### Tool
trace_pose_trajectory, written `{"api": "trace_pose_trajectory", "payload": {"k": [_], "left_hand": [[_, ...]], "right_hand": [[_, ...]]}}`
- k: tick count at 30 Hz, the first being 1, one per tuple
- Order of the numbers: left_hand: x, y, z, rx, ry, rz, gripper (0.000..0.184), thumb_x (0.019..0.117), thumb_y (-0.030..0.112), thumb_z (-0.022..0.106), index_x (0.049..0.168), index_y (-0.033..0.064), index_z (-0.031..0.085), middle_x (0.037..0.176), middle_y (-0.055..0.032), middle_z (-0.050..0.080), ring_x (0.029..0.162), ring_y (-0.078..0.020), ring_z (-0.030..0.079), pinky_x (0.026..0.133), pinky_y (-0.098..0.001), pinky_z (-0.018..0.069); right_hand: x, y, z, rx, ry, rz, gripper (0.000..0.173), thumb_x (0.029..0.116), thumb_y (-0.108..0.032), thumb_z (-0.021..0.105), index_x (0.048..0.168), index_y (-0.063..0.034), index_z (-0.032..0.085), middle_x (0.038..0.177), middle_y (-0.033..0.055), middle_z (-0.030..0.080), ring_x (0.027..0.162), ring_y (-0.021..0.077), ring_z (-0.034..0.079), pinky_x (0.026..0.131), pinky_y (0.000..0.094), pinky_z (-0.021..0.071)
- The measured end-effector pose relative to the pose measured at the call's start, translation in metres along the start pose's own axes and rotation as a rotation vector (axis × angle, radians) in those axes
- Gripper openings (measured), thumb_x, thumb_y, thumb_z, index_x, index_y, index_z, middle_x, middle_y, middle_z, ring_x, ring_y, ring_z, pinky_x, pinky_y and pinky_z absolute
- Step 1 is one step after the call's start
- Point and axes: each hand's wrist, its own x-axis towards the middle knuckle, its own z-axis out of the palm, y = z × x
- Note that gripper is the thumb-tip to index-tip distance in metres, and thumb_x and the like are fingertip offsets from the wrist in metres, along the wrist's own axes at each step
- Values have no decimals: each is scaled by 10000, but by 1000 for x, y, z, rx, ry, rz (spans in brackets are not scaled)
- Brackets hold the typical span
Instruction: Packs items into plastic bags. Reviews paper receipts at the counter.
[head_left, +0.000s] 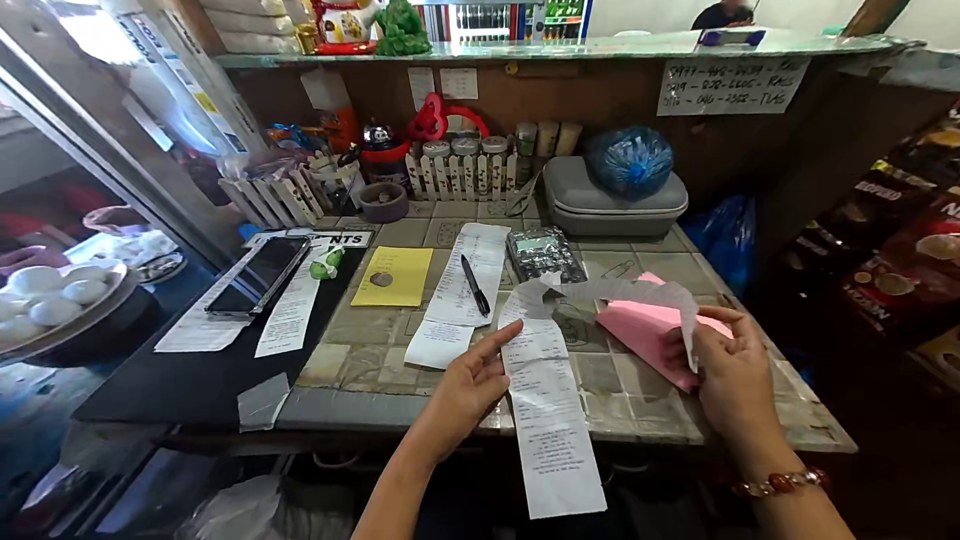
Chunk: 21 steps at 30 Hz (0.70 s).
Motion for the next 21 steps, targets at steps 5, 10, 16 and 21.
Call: {"api": "trace_pose_trajectory", "payload": {"k": [5, 10, 16, 21], "left_hand": [[0, 0, 0, 2, -15, 5, 648, 974, -16, 532, 1565, 234, 442, 1335, -152, 657, 1120, -251, 690, 977, -406, 569], [-2, 2, 1, 18, -14, 14, 666, 961, -22, 533, 1565, 243, 441, 1271, -141, 688, 1054, -221, 707, 932, -380, 582], [-2, 5, 3, 24, -18, 9, 693, 952, -48, 528, 1568, 253, 433, 1247, -134, 702, 1024, -206, 715, 915, -362, 586], [-1, 5, 5, 27, -20, 41, 754, 943, -75, 527, 1585, 298, 395, 1395, -107, 625, 1087, -229, 704, 935, -386, 591]], "right_hand": [[1, 3, -2, 3, -21, -76, 208, 1028, -168, 549, 1212, -144, 643, 819, 55, 715, 584, 149, 669, 515, 281, 570], [0, -1, 0, 43, -17, -70, 206, 1044, -119, 499, 1200, -107, 634, 805, 37, 720, 591, 121, 684, 534, 274, 595], [-1, -3, 1, 57, -11, -58, 195, 1048, -116, 493, 1192, -103, 625, 789, 27, 722, 569, 110, 678, 517, 252, 583], [0, -3, 2, 72, -7, -54, 192, 1043, -118, 501, 1186, -101, 628, 783, 29, 719, 573, 106, 676, 515, 250, 581]]}}
